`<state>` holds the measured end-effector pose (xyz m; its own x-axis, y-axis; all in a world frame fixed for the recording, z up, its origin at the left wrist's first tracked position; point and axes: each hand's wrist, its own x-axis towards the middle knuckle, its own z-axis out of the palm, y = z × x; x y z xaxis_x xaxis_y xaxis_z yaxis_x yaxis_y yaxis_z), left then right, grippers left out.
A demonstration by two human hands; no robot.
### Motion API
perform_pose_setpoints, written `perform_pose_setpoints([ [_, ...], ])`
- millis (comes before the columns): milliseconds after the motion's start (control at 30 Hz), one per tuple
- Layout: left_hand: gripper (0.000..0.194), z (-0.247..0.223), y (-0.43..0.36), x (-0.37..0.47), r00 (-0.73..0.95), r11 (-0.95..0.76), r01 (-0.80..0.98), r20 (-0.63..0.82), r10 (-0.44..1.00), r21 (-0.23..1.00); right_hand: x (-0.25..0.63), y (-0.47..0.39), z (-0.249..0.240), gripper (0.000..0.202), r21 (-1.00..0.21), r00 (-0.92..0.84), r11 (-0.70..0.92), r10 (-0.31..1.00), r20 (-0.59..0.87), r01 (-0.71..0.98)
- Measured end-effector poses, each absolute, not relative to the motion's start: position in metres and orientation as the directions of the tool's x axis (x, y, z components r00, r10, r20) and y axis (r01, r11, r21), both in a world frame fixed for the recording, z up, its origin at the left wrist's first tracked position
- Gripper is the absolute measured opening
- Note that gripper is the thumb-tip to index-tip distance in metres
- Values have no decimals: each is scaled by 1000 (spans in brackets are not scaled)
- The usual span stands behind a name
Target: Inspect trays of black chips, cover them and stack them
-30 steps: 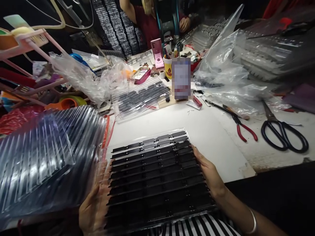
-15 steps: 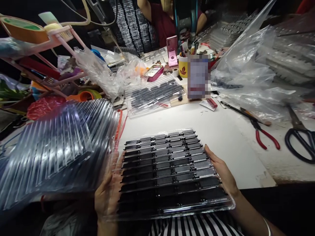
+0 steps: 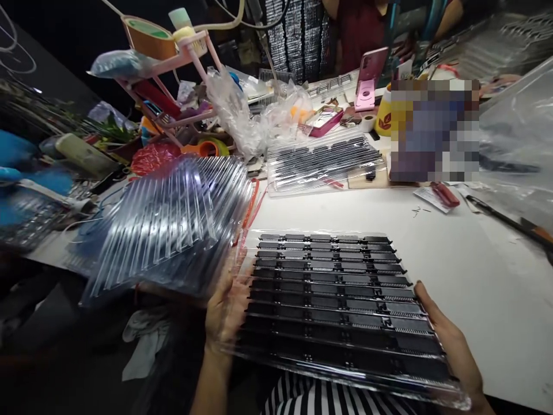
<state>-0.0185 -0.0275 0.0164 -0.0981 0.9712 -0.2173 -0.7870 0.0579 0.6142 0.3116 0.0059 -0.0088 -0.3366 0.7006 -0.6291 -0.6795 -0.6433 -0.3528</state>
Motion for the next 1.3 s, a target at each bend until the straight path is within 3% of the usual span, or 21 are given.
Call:
perform_pose_setpoints([
  [167, 52, 15, -29, -24, -24, 122, -780, -223, 974, 614, 302, 2, -7, 33, -463, -146, -452, 818, -557, -762],
  [300, 53, 15, -29, -25, -29, 121, -811, -246, 969, 573, 293, 9, 15, 25, -480, -93, -496, 760, -643, -724],
  [400, 52, 15, -28, -25, -14, 127, -825, -245, 969, 551, 291, 14, 23, 13, -368, -233, -584, 708, -666, -724],
  [533, 53, 17, -28, -22, 23, 109, -857, -175, 984, 504, 288, 16, 25, 26, -224, -444, -657, 683, -580, -720],
  [733, 52, 21, -25, -21, 147, 157, -908, -56, 988, 389, 284, 17, 35, 38, -194, -522, -677, 691, -500, -710],
  [900, 52, 20, -18, -25, 218, 241, -903, -103, 970, 356, 289, 21, 42, 35, -213, -476, -628, 732, -487, -748],
  [1033, 58, 16, -14, -24, 204, 230, -893, -109, 973, 386, 296, 21, 35, 34, -194, -471, -609, 746, -471, -769],
  [1133, 62, 16, -15, -18, 91, 134, -887, -116, 989, 443, 298, 21, 31, 35, -192, -472, -613, 741, -478, -767],
  [1233, 58, 18, -16, -11, -22, 58, -854, -149, 989, 517, 299, 20, 32, 37, -203, -464, -616, 736, -493, -762],
  [1300, 54, 20, -17, -9, -13, 93, -821, -181, 983, 564, 299, 20, 33, 38, -208, -453, -614, 733, -507, -761],
])
